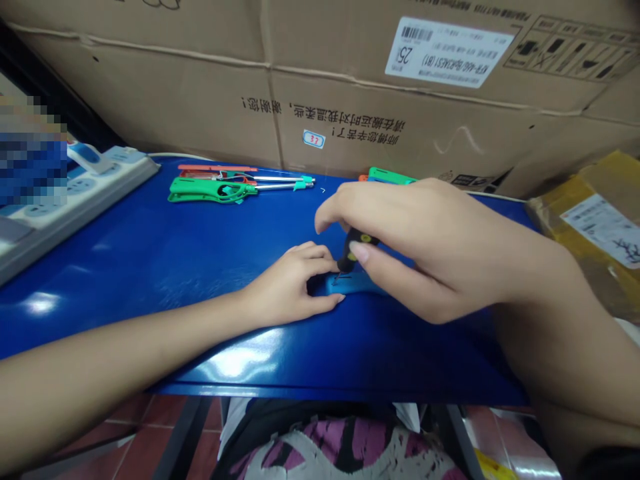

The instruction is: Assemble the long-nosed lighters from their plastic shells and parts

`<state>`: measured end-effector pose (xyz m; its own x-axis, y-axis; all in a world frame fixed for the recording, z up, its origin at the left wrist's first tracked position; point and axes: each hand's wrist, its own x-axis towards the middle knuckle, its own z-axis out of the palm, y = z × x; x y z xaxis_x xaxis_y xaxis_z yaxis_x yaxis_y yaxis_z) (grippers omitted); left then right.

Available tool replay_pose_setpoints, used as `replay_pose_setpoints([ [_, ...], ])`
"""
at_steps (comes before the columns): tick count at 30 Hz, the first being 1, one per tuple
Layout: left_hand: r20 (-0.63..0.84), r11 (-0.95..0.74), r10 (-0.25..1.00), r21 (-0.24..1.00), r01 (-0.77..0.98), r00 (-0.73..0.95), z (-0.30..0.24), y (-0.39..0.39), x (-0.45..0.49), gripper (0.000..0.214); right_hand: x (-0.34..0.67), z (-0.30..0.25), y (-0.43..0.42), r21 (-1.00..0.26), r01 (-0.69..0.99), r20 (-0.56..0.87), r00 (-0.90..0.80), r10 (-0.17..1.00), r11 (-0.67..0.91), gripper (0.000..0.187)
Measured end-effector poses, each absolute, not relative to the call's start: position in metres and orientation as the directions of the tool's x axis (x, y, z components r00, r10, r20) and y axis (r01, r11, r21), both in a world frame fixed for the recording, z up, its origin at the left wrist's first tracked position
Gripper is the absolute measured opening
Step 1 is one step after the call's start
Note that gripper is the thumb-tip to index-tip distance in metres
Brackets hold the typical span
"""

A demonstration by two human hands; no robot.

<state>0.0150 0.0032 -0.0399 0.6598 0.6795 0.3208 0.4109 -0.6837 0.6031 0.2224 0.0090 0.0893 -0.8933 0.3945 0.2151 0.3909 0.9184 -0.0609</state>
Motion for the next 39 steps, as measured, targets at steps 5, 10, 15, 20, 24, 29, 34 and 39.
replay_pose_setpoints([
  [5,0.302,-0.655,0.715,0.605,0.453,0.631,-0.0399,0.0011,0.0151,0.027,0.2211,0.0874,0.0097,0.042,0.467,0.225,-0.866,0.447,0.883,0.037],
  [10,0.316,-0.683,0.681,0.6,0.417,0.66,-0.0388,0.0025,0.0148,0.027,0.2248,0.0932,0.0088,0.042,0.456,0.217,-0.873,0.438,0.889,0.033],
  [15,0.293,-0.672,0.679,0.619,0.408,0.673,-0.0378,0.0036,0.0147,0.035,0.225,0.0907,0.0109,0.065,0.464,0.228,-0.869,0.44,0.883,0.03],
  [20,0.29,-0.659,0.701,0.612,0.437,0.651,-0.0382,0.0019,0.0145,0.032,0.2216,0.0889,0.01,0.11,0.495,0.254,-0.852,0.457,0.862,0.034],
  [24,0.298,-0.674,0.689,0.599,0.433,0.661,-0.039,0.0018,0.0146,0.028,0.2215,0.0926,0.0067,0.021,0.44,0.226,-0.877,0.424,0.898,0.032],
  [29,0.278,-0.628,0.724,0.645,0.436,0.631,-0.0377,0.0012,0.0158,0.027,0.2198,0.0905,0.0058,0.052,0.455,0.208,-0.875,0.436,0.889,0.031],
  [34,0.259,-0.625,0.708,0.662,0.414,0.657,-0.0384,0.0029,0.0158,0.02,0.2189,0.0898,0.0047,0.014,0.402,0.197,-0.899,0.391,0.916,0.032],
  [39,0.257,-0.622,0.715,0.658,0.423,0.651,-0.0391,0.0021,0.0155,0.026,0.2196,0.0909,0.0051,-0.034,0.423,0.18,-0.889,0.422,0.906,0.025],
])
